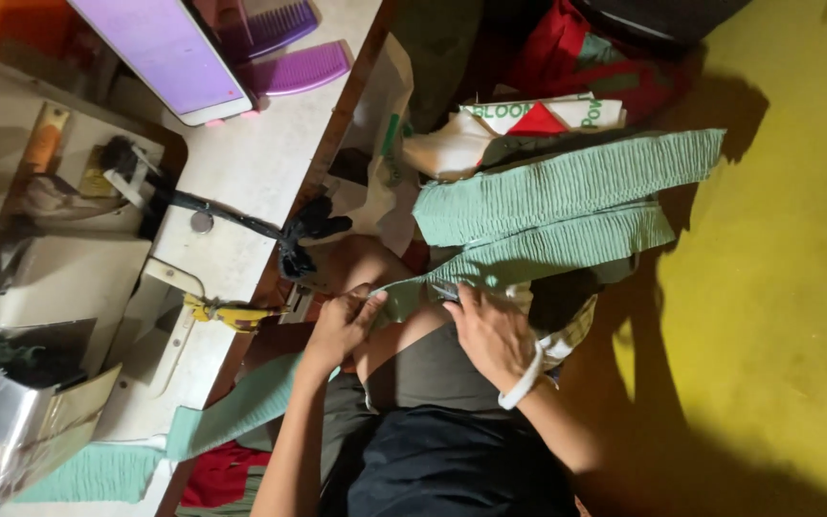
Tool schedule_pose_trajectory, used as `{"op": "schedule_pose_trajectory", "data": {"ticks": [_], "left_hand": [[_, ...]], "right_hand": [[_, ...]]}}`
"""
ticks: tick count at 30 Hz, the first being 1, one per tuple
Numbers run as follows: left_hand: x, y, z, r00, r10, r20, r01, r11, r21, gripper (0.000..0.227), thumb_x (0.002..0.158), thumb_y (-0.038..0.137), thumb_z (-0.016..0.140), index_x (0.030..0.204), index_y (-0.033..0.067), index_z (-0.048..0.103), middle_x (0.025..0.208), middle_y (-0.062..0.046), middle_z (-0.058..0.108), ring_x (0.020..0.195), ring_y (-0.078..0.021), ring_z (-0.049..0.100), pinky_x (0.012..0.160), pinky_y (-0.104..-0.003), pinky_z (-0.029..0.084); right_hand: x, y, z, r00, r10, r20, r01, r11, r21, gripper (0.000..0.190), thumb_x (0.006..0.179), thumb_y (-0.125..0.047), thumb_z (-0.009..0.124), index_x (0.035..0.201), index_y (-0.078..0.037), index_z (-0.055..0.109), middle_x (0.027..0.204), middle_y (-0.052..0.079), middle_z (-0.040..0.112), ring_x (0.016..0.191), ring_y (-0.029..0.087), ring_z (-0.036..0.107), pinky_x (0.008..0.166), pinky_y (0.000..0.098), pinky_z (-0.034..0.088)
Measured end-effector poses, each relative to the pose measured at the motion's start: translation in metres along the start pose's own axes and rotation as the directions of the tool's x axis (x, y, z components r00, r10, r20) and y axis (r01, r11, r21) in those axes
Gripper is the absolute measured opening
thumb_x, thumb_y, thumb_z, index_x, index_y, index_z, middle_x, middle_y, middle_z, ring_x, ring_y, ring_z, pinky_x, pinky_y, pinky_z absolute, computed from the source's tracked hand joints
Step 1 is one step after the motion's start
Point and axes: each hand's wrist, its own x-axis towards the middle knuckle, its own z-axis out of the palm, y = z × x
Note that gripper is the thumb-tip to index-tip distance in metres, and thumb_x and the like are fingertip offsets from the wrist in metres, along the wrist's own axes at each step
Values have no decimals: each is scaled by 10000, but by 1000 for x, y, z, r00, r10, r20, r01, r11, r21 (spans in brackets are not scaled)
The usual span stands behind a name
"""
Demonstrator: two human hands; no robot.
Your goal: Sorting and stacking pleated fabric strips at a sewing workstation
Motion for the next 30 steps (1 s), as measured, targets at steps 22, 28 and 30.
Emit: {"op": "schedule_pose_trajectory", "data": {"ticks": [22, 28, 30], "left_hand": [[-13, 21, 4, 994, 87, 61, -89, 996, 20, 428, 948, 404, 594, 678, 74, 557, 484, -189, 492, 520, -210, 511, 560, -368, 456], [-20, 31, 0, 993, 96, 69, -96, 995, 5, 446, 951, 391, 592, 656, 62, 534, 438, -193, 494, 496, -195, 549, 541, -367, 461], [-19, 28, 0, 993, 97, 64, -96, 995, -16, 446, 948, 391, 595, 635, 79, 535, 401, -138, 502, 464, -185, 571, 533, -335, 470]], "right_hand": [[10, -18, -4, 999, 2, 35, -5, 997, 74, 273, 890, -277, 615, 1039, -54, 668, 699, 111, 672, 466, 276, 645, 370, 370, 494], [8, -13, 56, 999, 35, 7, -35, 993, 116, 221, 920, -287, 572, 959, -92, 667, 669, 83, 662, 416, 240, 621, 353, 342, 465], [9, -9, 41, 993, 114, 32, -118, 972, 201, 306, 919, -390, 576, 1012, -114, 673, 720, 100, 693, 522, 280, 663, 445, 379, 505]]}}
